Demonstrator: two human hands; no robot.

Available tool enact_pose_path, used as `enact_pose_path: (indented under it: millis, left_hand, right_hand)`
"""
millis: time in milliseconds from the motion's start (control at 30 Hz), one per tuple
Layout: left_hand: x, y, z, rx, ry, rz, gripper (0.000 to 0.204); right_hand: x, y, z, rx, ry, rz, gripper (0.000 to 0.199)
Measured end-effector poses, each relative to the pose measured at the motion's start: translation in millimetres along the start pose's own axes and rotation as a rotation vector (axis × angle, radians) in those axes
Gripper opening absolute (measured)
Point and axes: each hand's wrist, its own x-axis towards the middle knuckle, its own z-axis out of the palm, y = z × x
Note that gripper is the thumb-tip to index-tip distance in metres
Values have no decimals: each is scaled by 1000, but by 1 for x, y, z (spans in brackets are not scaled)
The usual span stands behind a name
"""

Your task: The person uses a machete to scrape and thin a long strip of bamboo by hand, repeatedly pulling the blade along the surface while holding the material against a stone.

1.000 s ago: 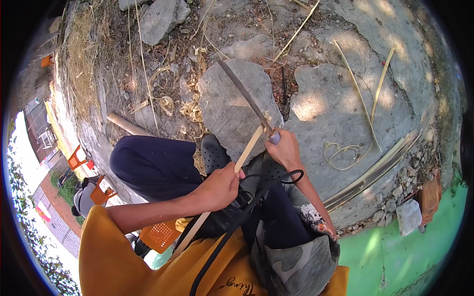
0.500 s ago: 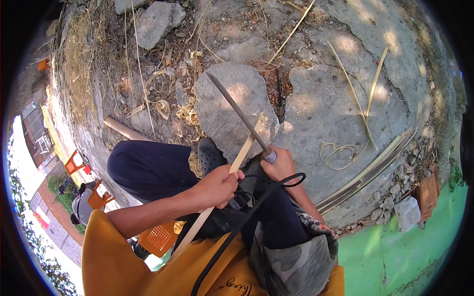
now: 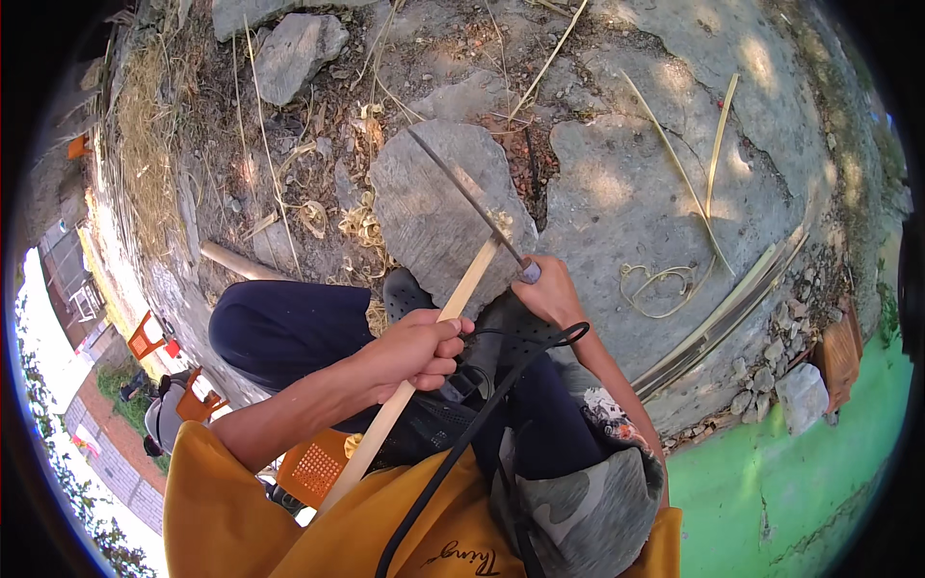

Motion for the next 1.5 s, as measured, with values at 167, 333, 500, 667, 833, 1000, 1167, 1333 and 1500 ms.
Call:
enact_pose_path:
  millis: [167,333,500,667,833,1000,1167,1333,1500]
  left_hand:
    - [-1,2,-1,61,47,17,15]
    - [-1,1,-2,-113,-47,-7,16]
    - [2,1,-5,-87,-20,-12,16]
    - [1,0,-4,-133,-11,-31,15]
    - [-2,-1,2,-1,40,-6,14]
    - [-2,7,11,2,20,-9,14]
    - [-1,5,4,47,80,-29,13]
    - [-3,7,6,-29,8,-32,13]
    - [1,0,-1,40,20,3,15]
  right_hand:
    - [-21,-5,11,81,-39,-47,26]
    - [3,1,0,43,68,22,27]
    - [-19,-7,8,98,23,-45,27]
    - [3,-4,-3,-24,22,25,25]
    - [-8,-4,8,-21,26,-68,24]
    - [13,0,-3,-20,62,16,25]
    - [-9,-4,8,104,-16,-13,23]
    - [13,-3,-1,15,16,29,25]
    - [4,6,8,44,57,7,26]
